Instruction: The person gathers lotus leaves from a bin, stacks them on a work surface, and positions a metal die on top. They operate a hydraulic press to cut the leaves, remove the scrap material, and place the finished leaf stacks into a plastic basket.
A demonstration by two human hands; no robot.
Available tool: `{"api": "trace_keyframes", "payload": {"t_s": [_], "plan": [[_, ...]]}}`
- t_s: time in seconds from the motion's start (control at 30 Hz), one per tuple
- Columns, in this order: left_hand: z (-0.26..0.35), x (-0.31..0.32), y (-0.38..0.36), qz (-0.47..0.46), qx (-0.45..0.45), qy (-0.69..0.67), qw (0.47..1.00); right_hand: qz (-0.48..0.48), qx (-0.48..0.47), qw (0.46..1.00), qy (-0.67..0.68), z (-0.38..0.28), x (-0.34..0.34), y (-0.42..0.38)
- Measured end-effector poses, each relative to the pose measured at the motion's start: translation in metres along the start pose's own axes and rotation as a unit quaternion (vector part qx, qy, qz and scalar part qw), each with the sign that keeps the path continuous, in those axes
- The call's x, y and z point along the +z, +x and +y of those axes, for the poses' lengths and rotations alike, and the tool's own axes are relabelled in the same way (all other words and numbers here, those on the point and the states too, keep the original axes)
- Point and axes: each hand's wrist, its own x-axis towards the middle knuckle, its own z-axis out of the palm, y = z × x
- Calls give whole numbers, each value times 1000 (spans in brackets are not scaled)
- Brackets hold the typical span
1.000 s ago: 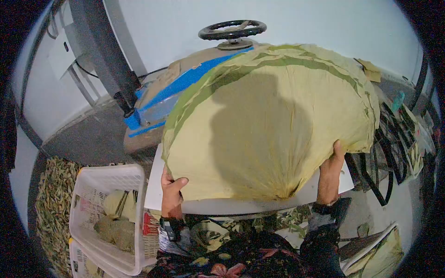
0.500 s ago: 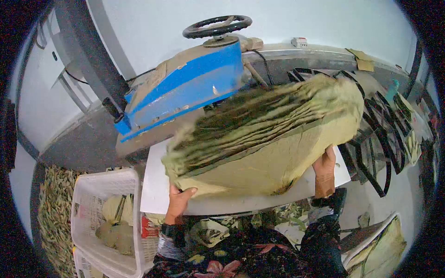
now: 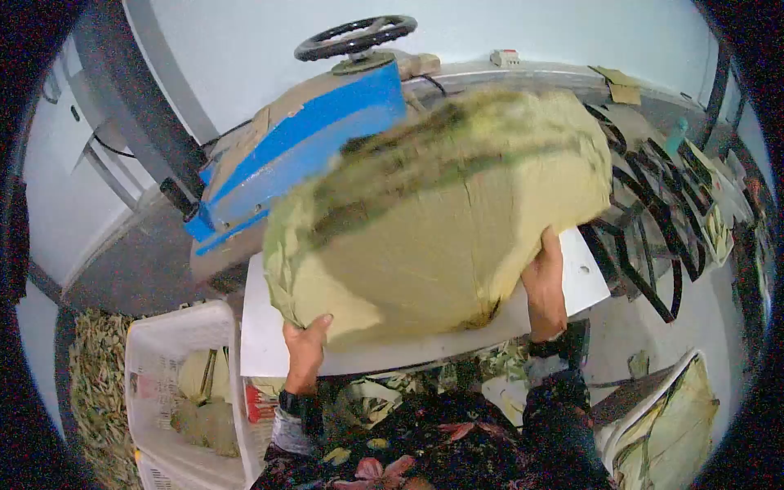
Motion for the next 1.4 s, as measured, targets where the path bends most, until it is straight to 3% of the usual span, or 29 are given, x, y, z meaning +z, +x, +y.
{"api": "trace_keyframes", "payload": {"t_s": [0.1,0.17,0.27,0.33,0.4,0.5,0.57,0.6,0.63,0.7,0.77,0.87,0.93,1.07,1.17,1.27,1.33,1.4], "plan": [[13,-1,8,16,22,-3,1000,72,-26,997,1,-4,2,9],[12,-3,4,2,16,-18,1000,-41,44,997,57,-7,-25,9],[5,1,3,4,-7,13,1000,-78,19,996,27,5,-19,0],[13,4,1,48,0,101,994,-41,4,999,-8,3,-6,5],[22,3,6,38,-2,55,998,-10,-14,999,-44,-1,-3,12],[16,-2,3,0,-20,31,999,-54,13,998,13,-2,-11,8],[4,-3,4,-25,-32,48,998,-87,-104,943,-303,4,-8,0],[-2,-4,3,-13,-35,33,999,-73,-47,993,-80,7,-5,2],[-5,-5,1,-2,-42,20,999,-73,-44,993,-80,4,6,1],[9,-4,0,-8,-42,30,999,-38,-92,969,-225,-2,23,-2],[15,-5,5,-14,-27,38,999,-73,-64,970,-222,-5,-21,11],[4,-8,3,-40,-60,124,990,-108,-62,966,-228,4,-31,7],[-8,-5,0,-34,-35,24,999,-64,14,998,23,4,-27,11],[13,-1,0,-23,-30,0,999,0,-20,997,-81,-2,4,7],[-5,-3,0,-42,-62,1,997,-45,21,998,24,2,-18,10],[3,-5,-10,-17,-75,12,997,-49,-52,985,-158,-2,-11,-3],[18,-13,-2,-22,-38,21,999,89,-1,993,-73,-13,17,-3],[55,-16,-3,-27,-64,-2,998,74,26,994,-81,-28,55,-26]]}}
